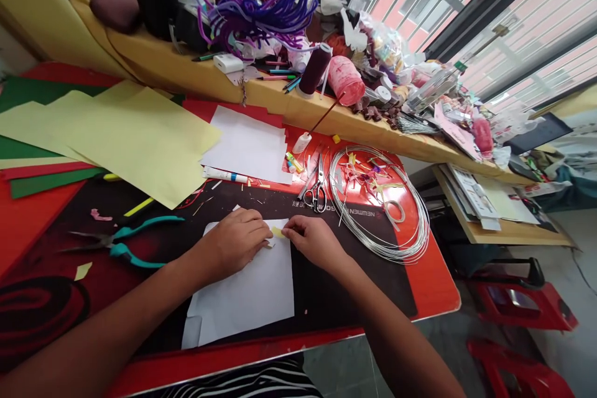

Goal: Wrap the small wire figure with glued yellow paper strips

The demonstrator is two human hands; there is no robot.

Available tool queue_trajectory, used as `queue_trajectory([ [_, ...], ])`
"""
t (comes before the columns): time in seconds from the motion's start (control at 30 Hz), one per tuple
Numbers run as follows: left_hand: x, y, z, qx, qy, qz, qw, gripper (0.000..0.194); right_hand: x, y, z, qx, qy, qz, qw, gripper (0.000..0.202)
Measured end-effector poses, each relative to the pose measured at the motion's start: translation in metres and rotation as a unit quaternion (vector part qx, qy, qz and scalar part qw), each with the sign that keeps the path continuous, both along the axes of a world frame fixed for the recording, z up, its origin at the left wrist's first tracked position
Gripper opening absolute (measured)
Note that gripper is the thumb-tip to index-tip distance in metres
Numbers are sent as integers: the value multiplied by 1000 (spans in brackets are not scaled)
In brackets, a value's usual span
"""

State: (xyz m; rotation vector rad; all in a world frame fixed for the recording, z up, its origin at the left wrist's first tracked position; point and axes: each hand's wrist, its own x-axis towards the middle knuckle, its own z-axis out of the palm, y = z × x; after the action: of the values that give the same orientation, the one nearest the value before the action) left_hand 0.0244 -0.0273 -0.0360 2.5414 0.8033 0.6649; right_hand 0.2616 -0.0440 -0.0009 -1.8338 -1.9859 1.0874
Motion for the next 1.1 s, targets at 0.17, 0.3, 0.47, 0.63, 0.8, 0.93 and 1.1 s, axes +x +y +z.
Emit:
queue_trajectory([
  [0.17,-2,4,-4,-17,-9,13,1000,26,-7,3,0,5,-48,29,998,12],
  [0.3,-9,11,-1,-43,-38,35,998,26,-4,3,-4,-1,-20,22,1000,12],
  [0.47,-28,22,16,-63,-120,190,972,26,-7,3,-2,-30,47,-24,998,19],
  [0.63,-35,24,22,-102,-152,258,948,25,-25,10,6,-54,70,-9,996,19],
  [0.8,-33,23,19,-107,-146,247,952,26,-47,22,3,-45,67,-7,997,18],
  [0.93,-35,23,19,-101,-155,246,952,26,-60,26,-3,-41,68,6,997,18],
  [1.1,-37,23,18,-99,-163,243,951,25,-69,22,-8,-31,34,14,999,18],
])
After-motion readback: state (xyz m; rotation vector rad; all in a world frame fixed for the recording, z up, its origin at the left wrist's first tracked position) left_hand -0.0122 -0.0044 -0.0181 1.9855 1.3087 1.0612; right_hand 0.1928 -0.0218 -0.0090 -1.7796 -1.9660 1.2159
